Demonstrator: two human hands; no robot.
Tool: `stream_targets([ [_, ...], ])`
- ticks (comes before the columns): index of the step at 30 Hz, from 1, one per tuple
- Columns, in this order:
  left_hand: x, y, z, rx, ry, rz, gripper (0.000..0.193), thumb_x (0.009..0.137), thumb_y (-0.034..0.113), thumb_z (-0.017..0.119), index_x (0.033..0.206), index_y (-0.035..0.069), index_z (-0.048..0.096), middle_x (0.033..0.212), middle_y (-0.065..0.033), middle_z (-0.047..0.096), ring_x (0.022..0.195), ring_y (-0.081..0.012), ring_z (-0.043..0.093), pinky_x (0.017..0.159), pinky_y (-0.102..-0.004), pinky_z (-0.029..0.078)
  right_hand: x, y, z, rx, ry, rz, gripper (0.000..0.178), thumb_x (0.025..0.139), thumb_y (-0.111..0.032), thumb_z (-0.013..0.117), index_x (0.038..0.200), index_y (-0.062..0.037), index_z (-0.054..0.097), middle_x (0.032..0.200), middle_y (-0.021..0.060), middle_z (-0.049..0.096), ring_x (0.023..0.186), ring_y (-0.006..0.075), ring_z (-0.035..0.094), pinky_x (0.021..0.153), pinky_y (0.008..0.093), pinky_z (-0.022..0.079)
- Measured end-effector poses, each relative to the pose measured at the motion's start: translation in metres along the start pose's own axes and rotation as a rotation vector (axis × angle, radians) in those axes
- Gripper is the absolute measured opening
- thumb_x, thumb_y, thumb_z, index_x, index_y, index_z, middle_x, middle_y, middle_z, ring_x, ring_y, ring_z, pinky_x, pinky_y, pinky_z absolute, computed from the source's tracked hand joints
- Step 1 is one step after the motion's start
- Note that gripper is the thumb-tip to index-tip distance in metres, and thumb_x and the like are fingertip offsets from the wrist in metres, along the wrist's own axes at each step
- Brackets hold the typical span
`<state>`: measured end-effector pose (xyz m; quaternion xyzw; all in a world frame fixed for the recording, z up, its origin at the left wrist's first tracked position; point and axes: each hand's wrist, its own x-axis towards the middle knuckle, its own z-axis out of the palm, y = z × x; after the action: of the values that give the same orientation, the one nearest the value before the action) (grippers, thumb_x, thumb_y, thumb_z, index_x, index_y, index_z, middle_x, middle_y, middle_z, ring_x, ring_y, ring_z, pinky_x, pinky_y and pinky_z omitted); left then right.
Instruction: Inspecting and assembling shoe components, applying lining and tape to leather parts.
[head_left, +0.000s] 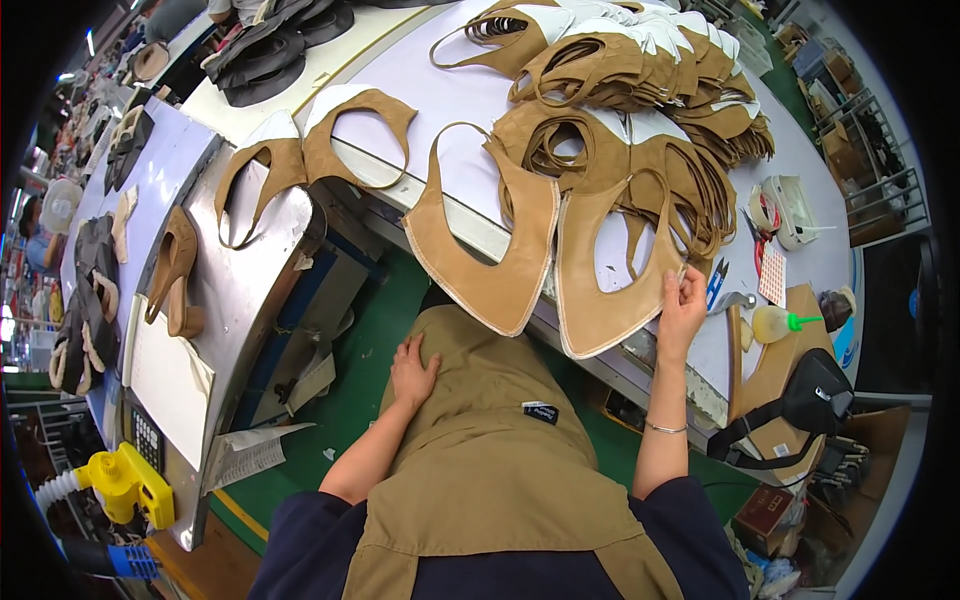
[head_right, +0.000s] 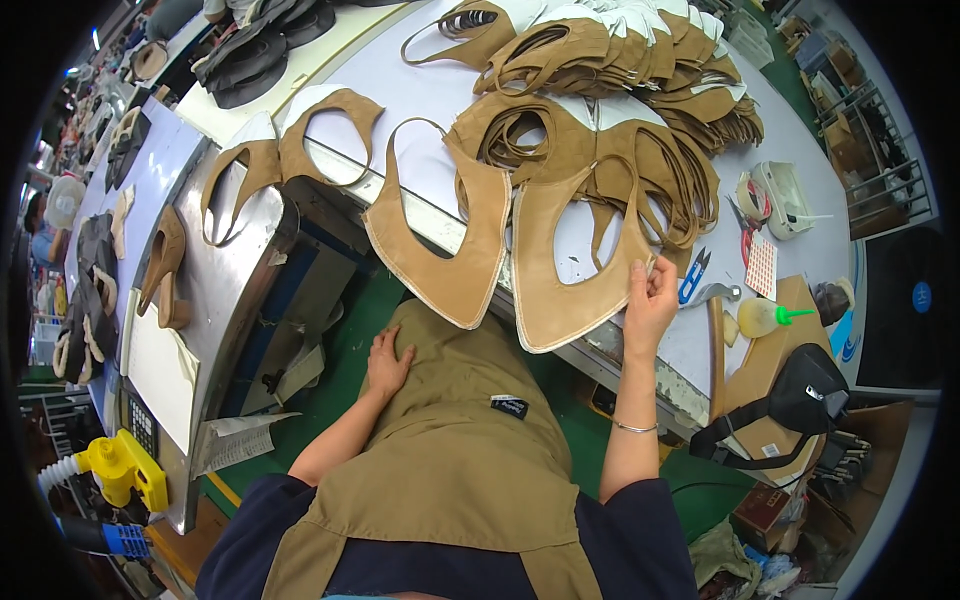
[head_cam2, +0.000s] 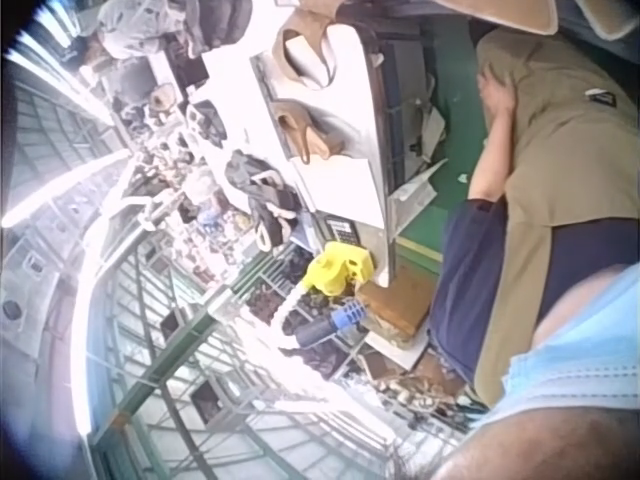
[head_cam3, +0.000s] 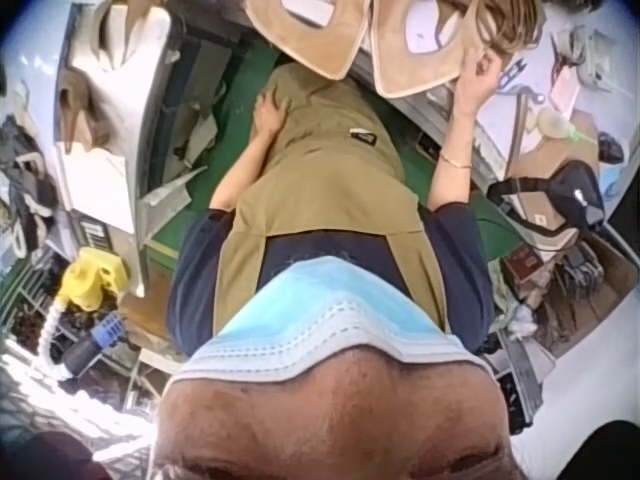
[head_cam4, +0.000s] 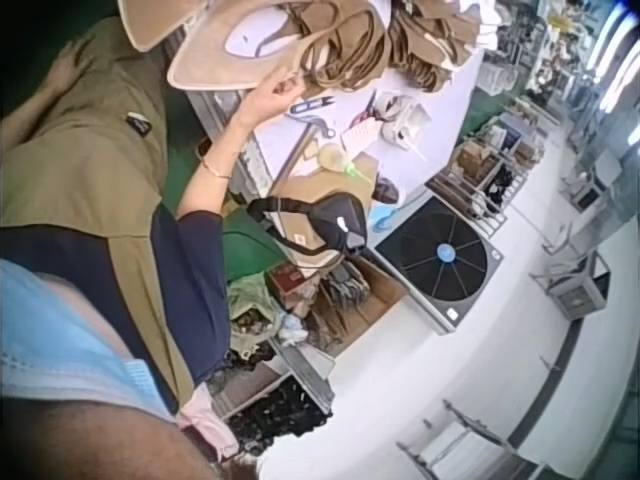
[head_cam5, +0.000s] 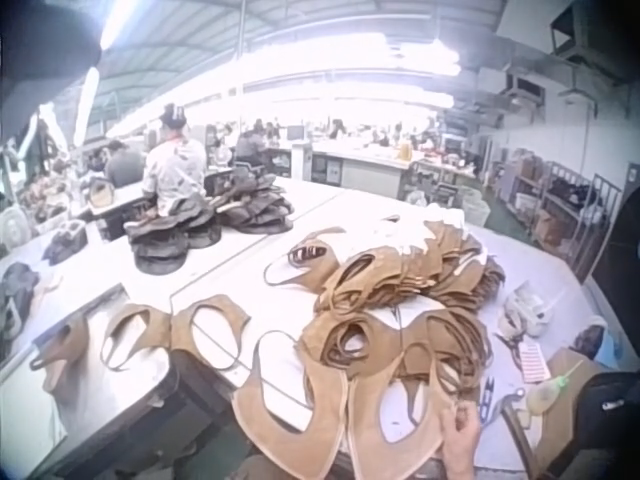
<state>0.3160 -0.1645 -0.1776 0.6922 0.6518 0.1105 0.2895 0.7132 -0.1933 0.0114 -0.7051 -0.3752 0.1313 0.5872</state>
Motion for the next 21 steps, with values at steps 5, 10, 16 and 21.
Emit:
stream_targets([
  [5, 0.000, 0.085, -0.068, -0.221, 0.405, 0.425, 0.036, 0.083, -0.001, 0.059, 0.118, 0.004, 0.058, 0.115, -0.0155, 0.055, 0.108, -0.0330, 0.053, 0.093, -0.0397, 0.044, 0.000, -0.004, -0.002, 0.050, 0.145, -0.041, 0.037, 0.093, -0.005, 0.062, 0.128, 0.0004, 0.049, 0.099, 0.0007, 0.052, 0.066, 0.0038, 0.042, 0.060, 0.0180, 0.037],
  [10, 0.022, 0.200, -0.130, -0.632, 0.257, 0.540, 0.040, 0.083, 0.002, 0.065, 0.121, 0.001, 0.054, 0.110, -0.0143, 0.058, 0.101, -0.0311, 0.056, 0.086, -0.0358, 0.049, 0.000, -0.007, -0.001, -0.143, 0.217, -0.154, 0.034, 0.091, -0.006, 0.063, 0.123, -0.0008, 0.053, 0.103, 0.0051, 0.053, 0.066, 0.0060, 0.043, 0.058, 0.0210, 0.040],
  [16, 0.089, 0.261, -0.120, -0.347, 0.332, 0.360, 0.072, 0.077, 0.026, 0.078, 0.135, 0.001, 0.043, 0.108, -0.0146, 0.060, 0.089, -0.0250, 0.061, 0.079, -0.0320, 0.049, 0.010, -0.024, -0.028, -0.729, 0.199, -0.287, 0.033, 0.087, -0.012, 0.064, 0.120, -0.0056, 0.058, 0.108, 0.0099, 0.056, 0.087, 0.0228, 0.055, 0.077, 0.0336, 0.046],
  [21, 0.108, 0.263, -0.130, -0.411, 0.145, 0.191, 0.067, 0.075, 0.025, 0.080, 0.129, 0.003, 0.048, 0.103, -0.0124, 0.060, 0.077, -0.0227, 0.063, 0.074, -0.0346, 0.050, 0.038, -0.007, -0.060, -1.225, 0.110, -0.122, 0.035, 0.085, -0.019, 0.066, 0.118, -0.0078, 0.059, 0.109, 0.0142, 0.062, 0.104, 0.0333, 0.057, 0.090, 0.0456, 0.043],
])
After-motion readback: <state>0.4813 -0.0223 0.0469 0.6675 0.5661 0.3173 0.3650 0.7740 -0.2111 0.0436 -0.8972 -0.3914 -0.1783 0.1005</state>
